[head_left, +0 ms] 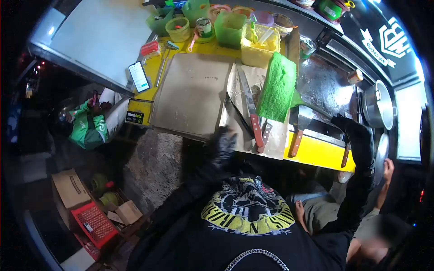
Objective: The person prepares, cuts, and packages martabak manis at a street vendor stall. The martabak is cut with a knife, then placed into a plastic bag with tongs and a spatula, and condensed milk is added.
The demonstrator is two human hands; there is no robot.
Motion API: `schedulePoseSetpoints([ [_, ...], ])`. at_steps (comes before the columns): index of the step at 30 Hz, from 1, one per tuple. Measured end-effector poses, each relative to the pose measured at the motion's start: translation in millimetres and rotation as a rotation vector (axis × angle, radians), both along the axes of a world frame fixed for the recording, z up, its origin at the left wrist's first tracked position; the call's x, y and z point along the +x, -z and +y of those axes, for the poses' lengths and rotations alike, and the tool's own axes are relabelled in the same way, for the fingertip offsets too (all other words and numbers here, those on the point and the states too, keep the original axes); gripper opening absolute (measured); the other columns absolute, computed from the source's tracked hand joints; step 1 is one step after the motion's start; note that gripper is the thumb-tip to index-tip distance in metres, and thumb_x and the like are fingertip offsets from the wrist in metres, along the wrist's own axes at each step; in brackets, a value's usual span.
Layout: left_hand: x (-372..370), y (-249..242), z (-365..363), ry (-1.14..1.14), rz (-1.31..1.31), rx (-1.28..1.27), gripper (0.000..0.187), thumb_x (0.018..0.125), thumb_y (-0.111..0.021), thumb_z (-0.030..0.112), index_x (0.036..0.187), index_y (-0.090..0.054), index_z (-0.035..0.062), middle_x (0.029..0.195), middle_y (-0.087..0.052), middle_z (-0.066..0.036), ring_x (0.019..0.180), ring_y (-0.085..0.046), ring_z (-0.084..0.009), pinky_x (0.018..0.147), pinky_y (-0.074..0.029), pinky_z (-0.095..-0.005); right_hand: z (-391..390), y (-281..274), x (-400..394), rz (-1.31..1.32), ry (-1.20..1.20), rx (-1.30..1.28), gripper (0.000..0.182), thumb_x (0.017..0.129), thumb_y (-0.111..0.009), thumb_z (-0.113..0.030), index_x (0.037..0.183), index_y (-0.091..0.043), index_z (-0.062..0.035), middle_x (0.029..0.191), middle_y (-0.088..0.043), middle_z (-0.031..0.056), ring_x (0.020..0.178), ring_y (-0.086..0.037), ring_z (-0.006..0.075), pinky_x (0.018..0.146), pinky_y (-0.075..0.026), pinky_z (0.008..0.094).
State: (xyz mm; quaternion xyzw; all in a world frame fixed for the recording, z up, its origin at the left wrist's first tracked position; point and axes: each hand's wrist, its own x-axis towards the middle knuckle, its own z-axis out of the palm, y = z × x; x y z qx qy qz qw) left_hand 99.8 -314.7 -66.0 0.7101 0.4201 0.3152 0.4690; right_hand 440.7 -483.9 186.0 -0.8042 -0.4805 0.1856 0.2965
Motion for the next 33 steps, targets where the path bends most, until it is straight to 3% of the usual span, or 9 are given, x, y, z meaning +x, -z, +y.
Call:
schedulePoseSetpoints([
  [3, -91.8, 4.6, 84.8, 0.172, 0.338, 0.823, 0.067, 0.077, -0.076, 0.022, 0.135, -0.046, 0.0102, 0.126, -0.055, -0.018, 0.114, -0.052, -0.0406, 0.097, -0.041, -0.0519, 10.8, 3.0, -15.0, -0.007, -0.046, -0.009, 0.024, 0.092, -0.054, -0.009, 0.109, -0.068, 0.0012, 0.079, -0.067, 0.0021, 0.059, -0.049, 0.0062, 0.051, -0.038, 0.0236],
  [4, -118.2, 0.4, 115.9, 0.279, 0.522, 0.806, 0.068, 0.078, -0.069, 0.043, 0.132, -0.046, 0.0079, 0.139, -0.040, -0.025, 0.121, -0.044, -0.0450, 0.096, -0.037, -0.0575, 14.5, 3.9, -19.9, -0.083, -0.096, -0.022, 0.025, 0.091, -0.054, -0.009, 0.109, -0.068, 0.0003, 0.080, -0.069, 0.0033, 0.058, -0.049, 0.0060, 0.051, -0.038, 0.0236],
  [8, -169.9, -3.3, 187.7, 0.156, 0.824, 0.842, 0.068, 0.079, -0.073, 0.035, 0.131, -0.046, 0.0003, 0.126, -0.054, -0.023, 0.114, -0.051, -0.0434, 0.095, -0.041, -0.0523, 34.0, 9.8, -46.3, -0.211, -0.123, -0.041, 0.027, 0.083, -0.055, -0.003, 0.106, -0.070, -0.0062, 0.067, -0.064, 0.0099, 0.053, -0.057, 0.0141, 0.049, -0.044, 0.0258],
  [10, -186.5, 37.0, 215.4, -0.206, 0.613, 0.234, 0.060, 0.077, -0.072, 0.043, 0.115, -0.057, -0.0011, 0.112, -0.059, -0.025, 0.104, -0.056, -0.0430, 0.088, -0.045, -0.0483, 41.9, 13.0, -66.7, -0.208, -0.104, -0.023, 0.027, 0.083, -0.055, -0.005, 0.105, -0.070, -0.0062, 0.065, -0.062, 0.0097, 0.052, -0.056, 0.0149, 0.049, -0.043, 0.0271],
  [13, -173.1, 18.1, 205.0, -0.188, 0.955, 0.507, 0.055, 0.074, -0.073, 0.048, 0.098, -0.061, -0.0005, 0.095, -0.061, -0.023, 0.091, -0.058, -0.0414, 0.079, -0.047, -0.0473, 44.7, 22.4, -85.5, -0.165, -0.029, -0.043, 0.025, 0.087, -0.053, -0.010, 0.104, -0.070, -0.0046, 0.065, -0.060, 0.0079, 0.052, -0.052, 0.0154, 0.049, -0.040, 0.0298],
  [14, -182.1, 46.6, 210.8, -0.265, 0.827, 0.793, 0.053, 0.070, -0.072, 0.050, 0.092, -0.057, 0.0045, 0.088, -0.056, -0.015, 0.081, -0.057, -0.0345, 0.067, -0.048, -0.0447, 41.2, 27.2, -86.3, -0.091, 0.005, -0.073, 0.026, 0.088, -0.052, -0.010, 0.107, -0.070, -0.0031, 0.076, -0.066, 0.0069, 0.054, -0.050, 0.0118, 0.049, -0.038, 0.0277],
  [19, -170.8, 49.5, 209.4, -0.422, 0.799, 0.573, 0.054, 0.069, -0.073, 0.049, 0.094, -0.054, 0.0058, 0.090, -0.053, -0.012, 0.081, -0.057, -0.0337, 0.069, -0.047, -0.0451, 46.0, 32.9, -106.4, -0.032, 0.055, -0.161, 0.030, 0.094, -0.050, -0.016, 0.114, -0.067, -0.0022, 0.092, -0.071, 0.0059, 0.057, -0.048, 0.0084, 0.051, -0.036, 0.0255],
  [30, -190.9, 89.1, 251.7, -0.494, 0.573, 0.006, 0.050, 0.068, -0.076, 0.051, 0.074, -0.063, 0.0023, 0.084, -0.062, -0.017, 0.086, -0.060, -0.0339, 0.073, -0.049, -0.0470, 69.0, 38.5, -134.5, -0.122, 0.088, -0.129, 0.021, 0.093, -0.053, -0.014, 0.094, -0.068, 0.0006, 0.065, -0.057, 0.0052, 0.056, -0.052, 0.0136, 0.051, -0.037, 0.0303],
  [33, -192.9, 67.0, 245.6, -0.297, -0.344, -0.462, 0.041, 0.083, -0.068, 0.041, 0.101, -0.064, 0.0036, 0.099, -0.064, -0.012, 0.096, -0.062, -0.0283, 0.084, -0.051, -0.0404, 64.5, 40.3, -130.5, -0.038, 0.069, -0.090, 0.020, 0.092, -0.053, -0.012, 0.094, -0.067, 0.0014, 0.065, -0.057, 0.0051, 0.056, -0.052, 0.0140, 0.050, -0.037, 0.0309],
])
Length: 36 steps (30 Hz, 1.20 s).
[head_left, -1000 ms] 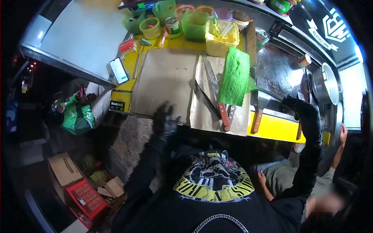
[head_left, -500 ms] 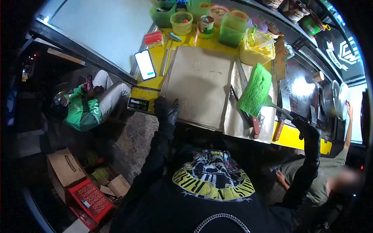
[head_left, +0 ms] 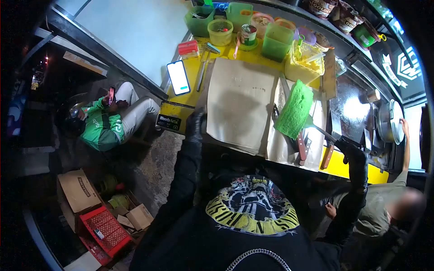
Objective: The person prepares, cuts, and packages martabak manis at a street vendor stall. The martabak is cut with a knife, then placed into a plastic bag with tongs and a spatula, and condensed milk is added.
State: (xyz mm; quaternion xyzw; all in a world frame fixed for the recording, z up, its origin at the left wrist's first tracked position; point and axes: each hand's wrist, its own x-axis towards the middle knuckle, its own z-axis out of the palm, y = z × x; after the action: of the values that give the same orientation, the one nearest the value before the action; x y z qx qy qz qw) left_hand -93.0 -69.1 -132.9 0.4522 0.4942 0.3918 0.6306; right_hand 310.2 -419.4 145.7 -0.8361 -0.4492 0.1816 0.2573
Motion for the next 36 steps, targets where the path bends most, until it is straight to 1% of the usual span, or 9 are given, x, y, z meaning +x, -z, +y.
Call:
schedulePoseSetpoints([
  [3, 3.6, -68.3, -36.8, -0.249, -0.558, -0.372, 0.048, 0.092, -0.056, 0.046, 0.117, -0.058, 0.0045, 0.109, -0.064, -0.014, 0.097, -0.062, -0.0270, 0.091, -0.049, -0.0411, -4.7, 8.9, 1.7, 0.058, -0.018, 0.045, 0.022, 0.093, -0.052, -0.010, 0.102, -0.069, 0.0003, 0.074, -0.063, 0.0074, 0.057, -0.051, 0.0129, 0.050, -0.038, 0.0281],
  [11, -0.5, -36.4, -86.2, -0.099, -0.858, -0.431, 0.048, 0.096, -0.054, 0.037, 0.132, -0.049, 0.0063, 0.131, -0.055, -0.011, 0.118, -0.053, -0.0237, 0.100, -0.044, -0.0421, -18.4, 15.3, 13.7, 0.276, 0.011, 0.121, 0.028, 0.091, -0.051, -0.010, 0.113, -0.068, -0.0048, 0.084, -0.066, 0.0068, 0.058, -0.051, 0.0110, 0.053, -0.041, 0.0262],
  [18, 39.7, 0.8, -95.9, -0.247, -0.321, -0.343, 0.051, 0.094, -0.057, 0.039, 0.131, -0.050, 0.0043, 0.127, -0.056, -0.008, 0.116, -0.053, -0.0211, 0.099, -0.045, -0.0373, -15.3, 12.8, 22.5, 0.326, -0.043, 0.167, 0.029, 0.090, -0.049, -0.008, 0.109, -0.071, -0.0060, 0.090, -0.071, 0.0058, 0.064, -0.055, 0.0091, 0.055, -0.043, 0.0253],
  [23, 4.9, -20.6, -126.9, -0.084, -0.584, -0.361, 0.052, 0.096, -0.053, 0.040, 0.130, -0.049, 0.0017, 0.126, -0.057, -0.014, 0.115, -0.055, -0.0287, 0.098, -0.045, -0.0439, -6.0, 11.2, 54.3, 0.197, -0.257, 0.138, 0.030, 0.087, -0.047, -0.005, 0.106, -0.070, -0.0017, 0.103, -0.071, 0.0106, 0.091, -0.066, 0.0139, 0.075, -0.050, 0.0249],
  [26, -24.7, -41.2, -180.9, -0.214, -0.640, -0.310, 0.050, 0.092, -0.061, 0.028, 0.132, -0.046, 0.0010, 0.126, -0.057, -0.014, 0.115, -0.056, -0.0272, 0.101, -0.045, -0.0429, 5.7, 16.8, 74.3, 0.221, -0.344, 0.066, 0.029, 0.089, -0.048, -0.006, 0.109, -0.069, -0.0036, 0.105, -0.071, 0.0081, 0.084, -0.063, 0.0121, 0.069, -0.048, 0.0262],
  [31, -98.7, -60.2, -290.7, -0.317, -0.449, -0.338, 0.057, 0.095, -0.057, 0.036, 0.138, -0.039, 0.0036, 0.135, -0.049, -0.013, 0.122, -0.049, -0.0269, 0.101, -0.042, -0.0440, 23.5, 35.3, 88.8, 0.284, -0.351, 0.025, 0.027, 0.093, -0.051, -0.013, 0.112, -0.070, -0.0097, 0.100, -0.071, 0.0025, 0.067, -0.053, 0.0080, 0.057, -0.041, 0.0230],
  [33, -140.6, -86.3, -327.5, -0.432, -0.380, -0.375, 0.060, 0.092, -0.062, 0.036, 0.138, -0.040, 0.0049, 0.130, -0.052, -0.011, 0.119, -0.050, -0.0259, 0.102, -0.041, -0.0399, 26.9, 33.2, 79.9, 0.305, -0.356, 0.049, 0.027, 0.094, -0.051, -0.015, 0.111, -0.071, -0.0092, 0.095, -0.071, 0.0031, 0.062, -0.049, 0.0082, 0.055, -0.040, 0.0239],
  [34, -98.3, -186.1, -337.1, -0.510, -0.412, -0.361, 0.052, 0.092, -0.063, 0.032, 0.133, -0.045, 0.0054, 0.119, -0.058, -0.010, 0.113, -0.054, -0.0224, 0.098, -0.043, -0.0380, 26.7, 30.5, 77.4, 0.298, -0.373, 0.048, 0.027, 0.094, -0.051, -0.015, 0.111, -0.071, -0.0092, 0.095, -0.071, 0.0031, 0.062, -0.049, 0.0082, 0.055, -0.040, 0.0239],
  [36, -172.7, -190.5, -354.7, -0.536, -0.029, -0.285, 0.048, 0.094, -0.059, 0.028, 0.132, -0.045, 0.0019, 0.112, -0.061, -0.012, 0.098, -0.062, -0.0235, 0.089, -0.050, -0.0380, 23.7, 26.2, 67.3, 0.285, -0.404, 0.040, 0.027, 0.094, -0.051, -0.016, 0.110, -0.072, -0.0090, 0.094, -0.071, 0.0036, 0.062, -0.049, 0.0079, 0.055, -0.040, 0.0236],
])
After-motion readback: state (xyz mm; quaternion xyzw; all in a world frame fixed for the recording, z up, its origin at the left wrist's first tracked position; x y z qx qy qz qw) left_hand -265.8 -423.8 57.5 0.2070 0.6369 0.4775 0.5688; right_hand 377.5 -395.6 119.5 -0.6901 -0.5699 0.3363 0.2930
